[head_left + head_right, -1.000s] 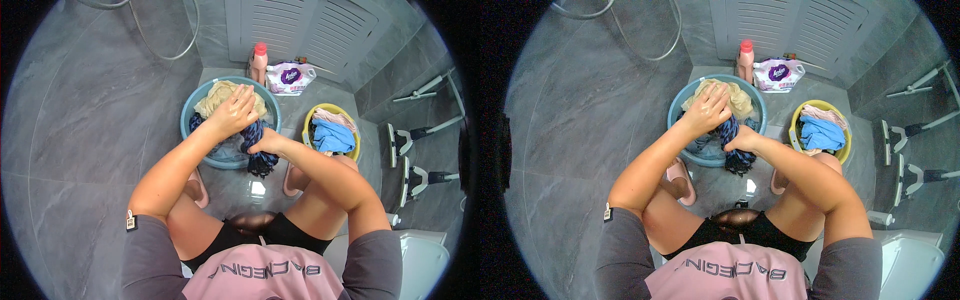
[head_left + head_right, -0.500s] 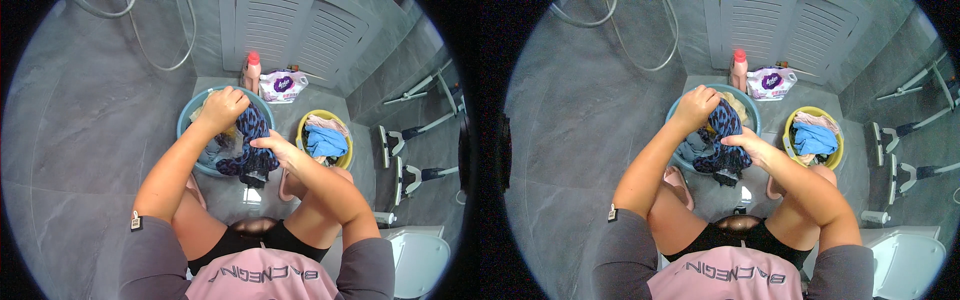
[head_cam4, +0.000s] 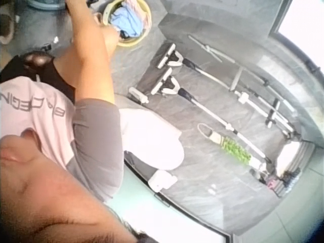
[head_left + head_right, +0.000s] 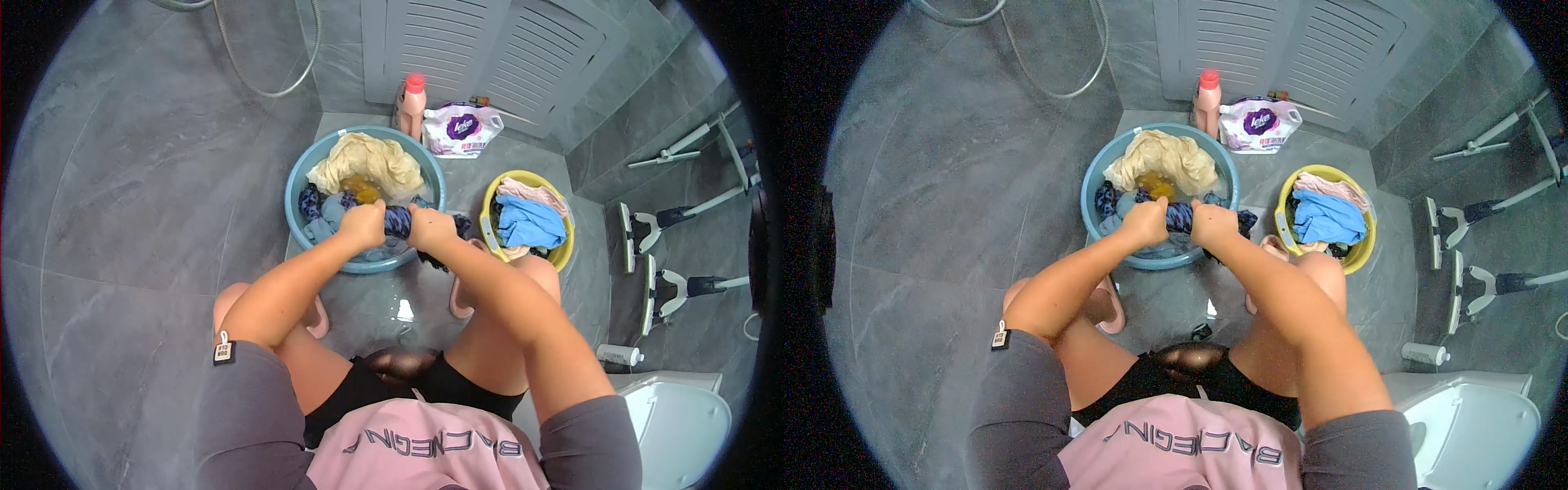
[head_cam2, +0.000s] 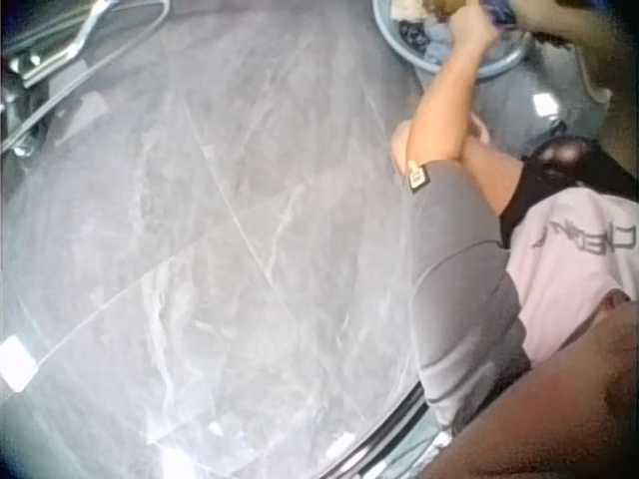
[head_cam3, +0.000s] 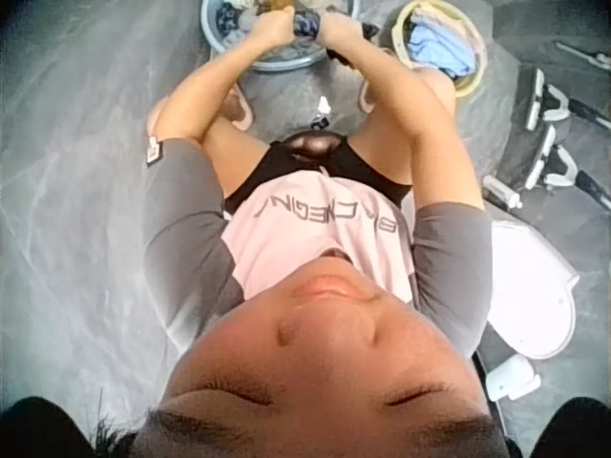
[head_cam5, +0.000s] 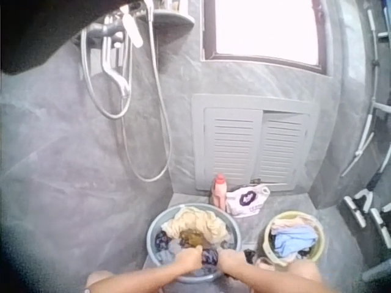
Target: Washing and wringing out several items of clothing by hand in a basin of water.
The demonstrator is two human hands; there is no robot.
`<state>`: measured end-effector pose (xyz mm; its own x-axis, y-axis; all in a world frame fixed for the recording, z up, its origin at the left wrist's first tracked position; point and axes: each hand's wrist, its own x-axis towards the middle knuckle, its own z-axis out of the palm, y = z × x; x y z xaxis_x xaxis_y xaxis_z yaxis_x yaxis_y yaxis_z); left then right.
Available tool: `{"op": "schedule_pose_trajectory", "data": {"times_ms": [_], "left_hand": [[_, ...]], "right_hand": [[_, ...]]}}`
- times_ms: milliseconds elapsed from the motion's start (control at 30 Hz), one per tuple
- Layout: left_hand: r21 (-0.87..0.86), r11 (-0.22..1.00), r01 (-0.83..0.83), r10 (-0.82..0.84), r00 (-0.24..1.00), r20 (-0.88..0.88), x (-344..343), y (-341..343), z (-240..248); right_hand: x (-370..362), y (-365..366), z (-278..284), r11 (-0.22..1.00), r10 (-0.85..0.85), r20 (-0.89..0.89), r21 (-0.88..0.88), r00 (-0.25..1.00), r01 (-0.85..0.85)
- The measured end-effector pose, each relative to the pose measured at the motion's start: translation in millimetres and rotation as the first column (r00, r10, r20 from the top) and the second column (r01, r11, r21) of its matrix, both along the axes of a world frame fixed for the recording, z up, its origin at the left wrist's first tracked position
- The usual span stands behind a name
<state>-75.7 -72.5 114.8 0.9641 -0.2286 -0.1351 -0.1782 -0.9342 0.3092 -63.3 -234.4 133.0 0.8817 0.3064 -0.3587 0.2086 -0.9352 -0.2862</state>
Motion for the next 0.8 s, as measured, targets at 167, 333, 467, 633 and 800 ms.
{"op": "schedule_pose_trajectory", "data": {"times_ms": [167,333,467,633,800], "left_hand": [[-0.216,0.940,-0.265,0.239,0.961,-0.139,5.4,-2.5,-12.4],[-0.364,0.860,-0.358,0.297,0.931,-0.212,8.5,-2.8,-15.9],[-0.542,0.754,-0.370,0.255,0.926,-0.278,10.9,-3.6,-11.2],[-0.586,0.780,-0.220,0.124,0.972,-0.200,32.9,28.5,3.5],[-0.886,0.258,-0.385,-0.133,0.894,-0.427,19.6,26.9,11.6]], "right_hand": [[14.2,3.4,1.2,0.964,0.235,0.412,-0.213,0.880,-0.158],[26.7,-1.3,5.0,0.939,0.334,0.712,-0.196,0.617,-0.283],[36.9,-6.5,11.3,0.918,0.392,0.735,-0.269,0.553,-0.292],[41.7,2.2,33.0,0.913,0.357,0.776,-0.172,0.521,-0.370],[43.8,7.1,35.7,0.879,0.270,0.919,-0.115,0.285,-0.463]]}}
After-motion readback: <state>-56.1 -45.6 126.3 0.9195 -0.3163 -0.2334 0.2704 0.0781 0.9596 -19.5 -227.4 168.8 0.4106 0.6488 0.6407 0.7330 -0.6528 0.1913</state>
